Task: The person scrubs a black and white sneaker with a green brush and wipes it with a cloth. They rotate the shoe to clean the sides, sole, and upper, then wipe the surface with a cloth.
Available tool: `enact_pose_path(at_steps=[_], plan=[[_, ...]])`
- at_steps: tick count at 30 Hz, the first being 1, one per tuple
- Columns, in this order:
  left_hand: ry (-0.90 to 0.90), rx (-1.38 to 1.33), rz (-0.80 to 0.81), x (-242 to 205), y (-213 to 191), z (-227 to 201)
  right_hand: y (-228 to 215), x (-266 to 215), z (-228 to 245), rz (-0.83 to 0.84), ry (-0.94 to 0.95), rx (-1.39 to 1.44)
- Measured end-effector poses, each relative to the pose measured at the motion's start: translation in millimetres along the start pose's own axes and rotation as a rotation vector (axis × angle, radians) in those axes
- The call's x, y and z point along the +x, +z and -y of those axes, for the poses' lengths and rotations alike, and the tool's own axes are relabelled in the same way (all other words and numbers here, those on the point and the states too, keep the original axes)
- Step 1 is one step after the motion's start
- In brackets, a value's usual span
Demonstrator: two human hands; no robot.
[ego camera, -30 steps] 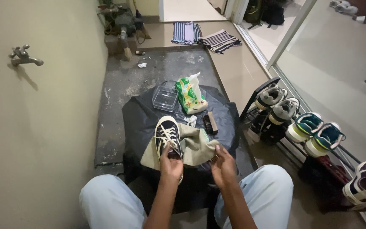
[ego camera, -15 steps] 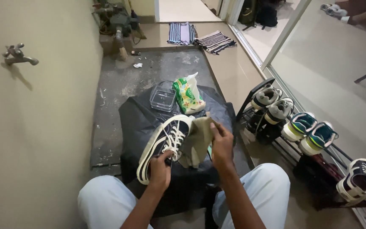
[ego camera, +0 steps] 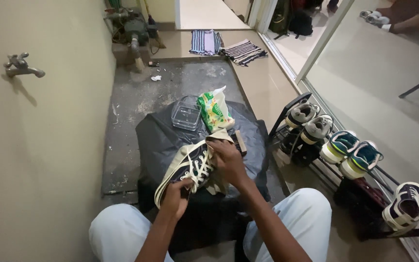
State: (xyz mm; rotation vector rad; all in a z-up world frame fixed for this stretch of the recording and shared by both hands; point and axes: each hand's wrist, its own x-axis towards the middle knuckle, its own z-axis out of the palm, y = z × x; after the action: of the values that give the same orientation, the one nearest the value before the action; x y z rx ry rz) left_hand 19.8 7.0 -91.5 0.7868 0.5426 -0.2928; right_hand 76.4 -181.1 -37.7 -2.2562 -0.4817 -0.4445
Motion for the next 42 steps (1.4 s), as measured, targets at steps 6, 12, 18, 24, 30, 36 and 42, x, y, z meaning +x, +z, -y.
enact_pose_path(at_steps=[6, 12, 18, 24, 30, 36, 42], plan=[[0.043, 0.150, 0.028, -8, 1, -6, 3, 6, 11, 0.107, -0.085, -0.172], [0.114, 0.392, 0.003, -55, 33, -31, 11, 1, 46, 0.068, -0.323, -0.078], [0.306, 0.775, -0.073, -37, 16, -23, 49, -8, 28, 0.178, -0.206, 0.090], [0.124, 0.962, -0.300, -59, 26, -36, 22, -7, 41, 0.133, -0.125, 0.026], [0.150, 0.744, -0.203, -24, -3, -13, 0, -9, 40, 0.114, -0.102, 0.030], [0.084, 0.761, -0.253, -28, -8, -14, 4, -14, 6, 0.012, -0.029, 0.159], [0.115, 0.865, -0.308, -37, -7, -23, -1, -22, 1, -0.074, 0.143, 0.271]])
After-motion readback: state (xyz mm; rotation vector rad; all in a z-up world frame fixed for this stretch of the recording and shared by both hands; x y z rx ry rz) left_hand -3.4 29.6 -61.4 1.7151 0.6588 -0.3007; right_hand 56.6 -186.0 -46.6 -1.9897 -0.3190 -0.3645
